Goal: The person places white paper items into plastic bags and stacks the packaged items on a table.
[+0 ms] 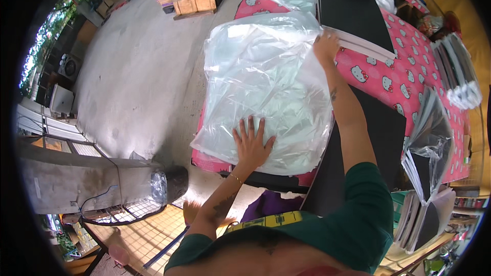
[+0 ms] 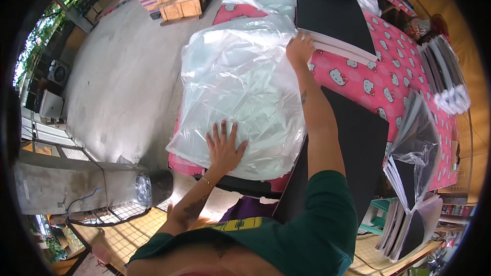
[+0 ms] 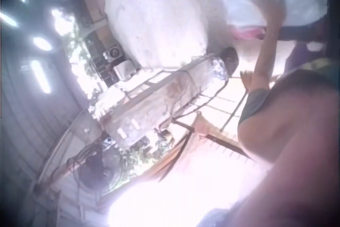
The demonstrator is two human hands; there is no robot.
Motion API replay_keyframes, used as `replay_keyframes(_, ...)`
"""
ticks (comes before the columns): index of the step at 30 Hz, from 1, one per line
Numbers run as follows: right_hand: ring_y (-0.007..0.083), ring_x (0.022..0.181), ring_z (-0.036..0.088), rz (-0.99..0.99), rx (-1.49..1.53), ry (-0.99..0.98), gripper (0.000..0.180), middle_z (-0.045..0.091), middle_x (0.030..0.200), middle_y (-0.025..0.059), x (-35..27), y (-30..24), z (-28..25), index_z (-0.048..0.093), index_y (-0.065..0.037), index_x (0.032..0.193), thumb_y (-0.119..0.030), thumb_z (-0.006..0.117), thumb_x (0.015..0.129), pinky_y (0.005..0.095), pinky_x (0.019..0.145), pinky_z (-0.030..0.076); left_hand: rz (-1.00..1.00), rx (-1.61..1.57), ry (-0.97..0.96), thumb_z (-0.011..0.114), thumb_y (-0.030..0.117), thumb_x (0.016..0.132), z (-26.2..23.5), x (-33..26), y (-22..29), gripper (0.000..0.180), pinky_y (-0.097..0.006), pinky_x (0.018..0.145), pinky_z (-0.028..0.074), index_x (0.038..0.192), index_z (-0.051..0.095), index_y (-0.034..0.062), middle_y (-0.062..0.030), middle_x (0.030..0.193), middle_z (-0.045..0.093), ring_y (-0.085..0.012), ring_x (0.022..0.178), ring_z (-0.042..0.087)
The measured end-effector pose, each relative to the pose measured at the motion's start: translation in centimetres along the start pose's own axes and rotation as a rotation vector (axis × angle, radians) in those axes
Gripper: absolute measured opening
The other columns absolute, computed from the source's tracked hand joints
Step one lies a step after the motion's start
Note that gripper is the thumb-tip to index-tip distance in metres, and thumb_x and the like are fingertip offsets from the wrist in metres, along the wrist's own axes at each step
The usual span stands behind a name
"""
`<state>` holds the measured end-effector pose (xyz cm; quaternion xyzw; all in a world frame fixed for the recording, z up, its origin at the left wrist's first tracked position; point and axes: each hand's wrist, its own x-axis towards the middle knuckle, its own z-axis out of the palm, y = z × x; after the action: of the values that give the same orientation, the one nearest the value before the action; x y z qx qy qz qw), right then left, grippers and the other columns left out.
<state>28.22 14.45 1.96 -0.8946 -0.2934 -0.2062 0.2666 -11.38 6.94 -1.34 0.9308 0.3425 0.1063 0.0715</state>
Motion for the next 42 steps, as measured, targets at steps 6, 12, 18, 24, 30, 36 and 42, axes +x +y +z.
replay_keyframes(6, 0.0346, 0.127, 0.031, -0.405, 0.197, -0.443, 0.058, 0.035, 0.136, 0.0178, -9.9, -5.2, -2.1, 0.043, -0.013, 0.132, -0.042, 0.055, 0.083, 0.0498, 0.097, 0.032, -0.068, -0.003, -0.003, 0.044, 0.052, 0.087, 0.7, 0.0, 0.8, 0.068, -0.068, 0.1, 0.012, 0.14, 0.032, 0.0124, -0.0258, 0.144, 0.024, -0.0486, 0.133, 0.016)
replay_keyframes(12, 0.0341, 0.129, 0.031, -0.665, 0.262, -0.532, 0.059, 0.034, 0.139, 0.0162, -8.8, -3.2, 1.7, 0.041, -0.012, 0.134, -0.038, 0.057, 0.083, 0.0471, 0.105, 0.028, -0.055, -0.08, -0.101, 0.046, 0.054, 0.086, 1.3, 1.1, 3.9, 0.069, -0.071, 0.096, 0.015, 0.139, 0.034, 0.0128, -0.0272, 0.144, 0.023, -0.0479, 0.132, 0.017)
replay_keyframes(18, 0.0366, 0.107, 0.051, -0.57, 0.518, -0.708, 0.035, 0.056, 0.115, 0.0152, -29.6, -8.1, -10.8, 0.057, -0.009, 0.112, -0.023, 0.062, 0.08, 0.0455, 0.088, 0.04, -0.152, -0.399, 0.394, 0.054, 0.021, 0.087, -2.7, 6.7, -8.0, 0.04, -0.044, 0.095, 0.039, 0.122, 0.05, 0.004, -0.0253, 0.126, 0.047, -0.04, 0.114, 0.046)
replay_keyframes(24, 0.0212, 0.074, 0.06, -0.16, 1.003, -0.738, 0.022, 0.061, 0.075, 0.0118, -26.1, -5.0, -5.0, 0.062, -0.006, 0.094, -0.023, 0.056, 0.083, 0.0344, 0.066, 0.046, 0.009, -0.336, 0.552, 0.052, 0.027, 0.09, -3.9, 4.5, -4.4, 0.051, -0.05, 0.103, 0.025, 0.134, 0.039, 0.0049, -0.0265, 0.136, 0.035, -0.0412, 0.127, 0.03)
replay_keyframes(30, 0.0144, 0.087, 0.057, 0.646, 1.409, -0.284, 0.028, 0.061, 0.091, 0.005, -11.4, 4.2, -14.9, 0.061, -0.004, 0.101, -0.028, 0.055, 0.088, 0.0302, 0.075, 0.045, 0.036, -0.149, 0.359, 0.052, 0.028, 0.091, -1.3, 2.6, -5.3, 0.039, -0.045, 0.096, 0.035, 0.124, 0.052, 0.0074, -0.0239, 0.125, 0.049, -0.0373, 0.117, 0.045)
replay_keyframes(36, 0.0148, 0.091, 0.059, 0.572, 1.855, -0.959, 0.035, 0.061, 0.103, 0.0039, -18.4, -1.5, -23.0, 0.056, -0.006, 0.112, -0.035, 0.051, 0.093, 0.0308, 0.08, 0.048, 0.088, -1.102, 0.184, 0.054, 0.031, 0.091, -9.3, 6.1, 10.4, 0.039, -0.031, 0.071, 0.046, 0.109, 0.058, -0.0031, -0.0113, 0.085, 0.063, -0.0178, 0.076, 0.056)
replay_keyframes(42, 0.0247, 0.101, 0.057, 0.562, 2.306, -0.185, 0.032, 0.058, 0.112, 0.0146, -19.4, 23.8, -30.7, 0.049, 0.001, 0.118, -0.016, 0.046, 0.09, 0.0392, 0.09, 0.048, 0.54, -0.867, 0.16, 0.049, 0.022, 0.091, -10.3, 11.7, -0.5, 0.029, -0.037, 0.07, 0.048, 0.103, 0.06, -0.0017, -0.0158, 0.09, 0.063, -0.0266, 0.074, 0.061)
